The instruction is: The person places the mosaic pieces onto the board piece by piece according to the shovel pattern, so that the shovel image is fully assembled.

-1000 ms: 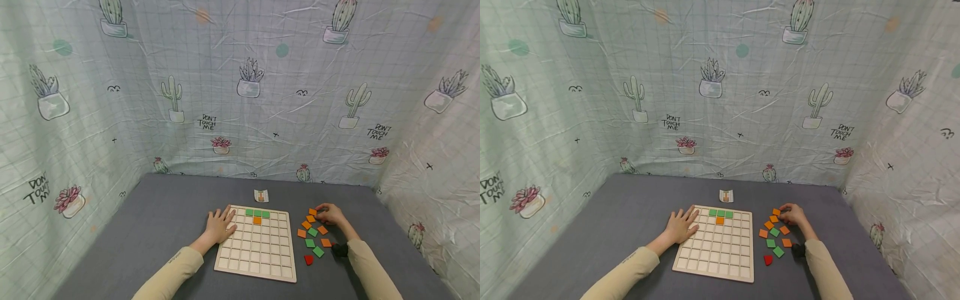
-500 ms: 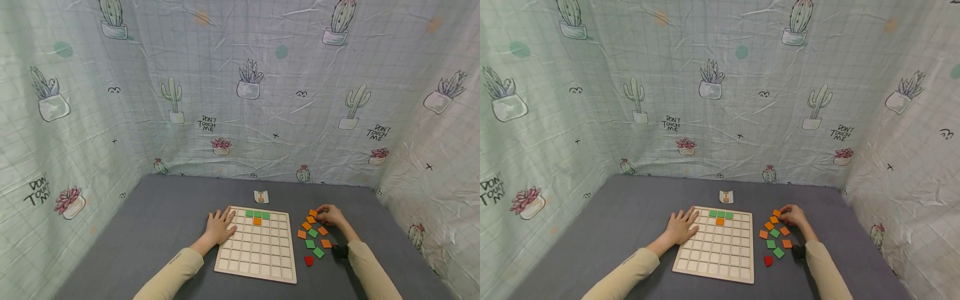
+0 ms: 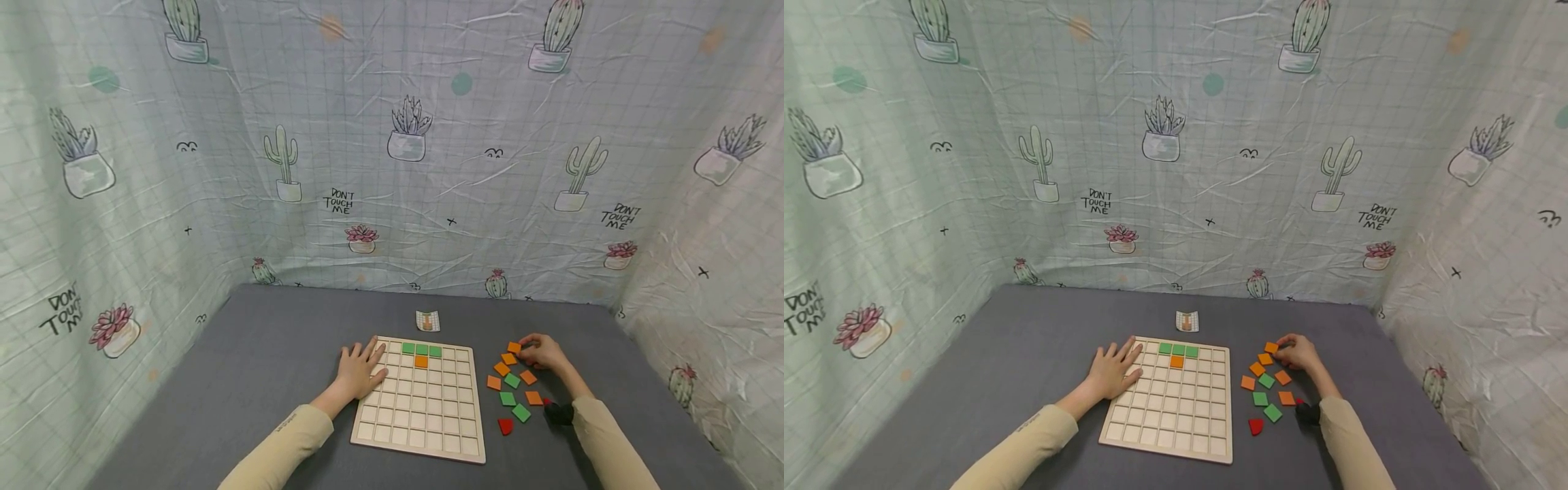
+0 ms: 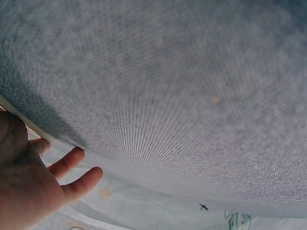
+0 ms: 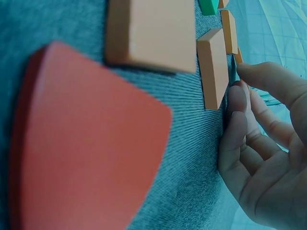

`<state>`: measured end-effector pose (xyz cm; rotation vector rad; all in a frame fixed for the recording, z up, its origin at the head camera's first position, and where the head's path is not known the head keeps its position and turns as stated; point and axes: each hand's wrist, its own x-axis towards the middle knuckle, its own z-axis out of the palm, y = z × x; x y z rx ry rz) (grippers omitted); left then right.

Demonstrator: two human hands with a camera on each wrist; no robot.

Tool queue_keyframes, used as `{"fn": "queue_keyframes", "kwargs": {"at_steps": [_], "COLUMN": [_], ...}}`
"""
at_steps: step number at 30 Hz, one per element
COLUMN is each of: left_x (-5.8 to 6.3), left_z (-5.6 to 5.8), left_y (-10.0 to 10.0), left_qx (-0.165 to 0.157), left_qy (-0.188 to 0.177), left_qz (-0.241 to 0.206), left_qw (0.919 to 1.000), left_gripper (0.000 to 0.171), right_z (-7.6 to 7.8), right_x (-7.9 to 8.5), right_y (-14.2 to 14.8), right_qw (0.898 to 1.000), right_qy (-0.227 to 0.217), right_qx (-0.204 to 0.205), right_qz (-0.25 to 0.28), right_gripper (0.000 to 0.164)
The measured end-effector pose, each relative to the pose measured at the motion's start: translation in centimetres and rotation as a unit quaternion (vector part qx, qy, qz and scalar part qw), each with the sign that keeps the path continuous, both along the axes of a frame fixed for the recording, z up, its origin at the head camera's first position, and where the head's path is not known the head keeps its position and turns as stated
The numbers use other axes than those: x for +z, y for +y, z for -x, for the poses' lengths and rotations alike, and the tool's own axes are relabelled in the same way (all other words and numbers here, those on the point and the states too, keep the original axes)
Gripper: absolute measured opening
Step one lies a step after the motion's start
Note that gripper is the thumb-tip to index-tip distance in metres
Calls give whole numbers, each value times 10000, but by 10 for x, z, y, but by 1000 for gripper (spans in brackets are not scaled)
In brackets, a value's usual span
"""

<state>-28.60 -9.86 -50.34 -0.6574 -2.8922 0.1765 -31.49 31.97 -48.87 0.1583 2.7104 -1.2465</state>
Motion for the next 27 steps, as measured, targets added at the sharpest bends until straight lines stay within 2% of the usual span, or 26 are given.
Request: {"fn": "queue_keyframes", "kwargs": {"at_steps": [5,16,27], "left_x": [0,3,5], "left_z": [-1,-1,-1], "left_y": [1,0,0], "left_qx": [23,-19,20], "left_qy": [13,-6,-80], "left_qz": [132,64,121], "left_qw": [9999,10000,9999], "left_gripper": [57,56,57], "right_z": [-4,-9,-19], "right_x": [1,7,12], "right_y": [-2,-6,-13], "right_qw": [10000,9999,9991], "right_qy": [-31,39,272], "right_qx": [-29,30,281], "right_qz": [48,127,189], "right_gripper": [36,38,39]}}
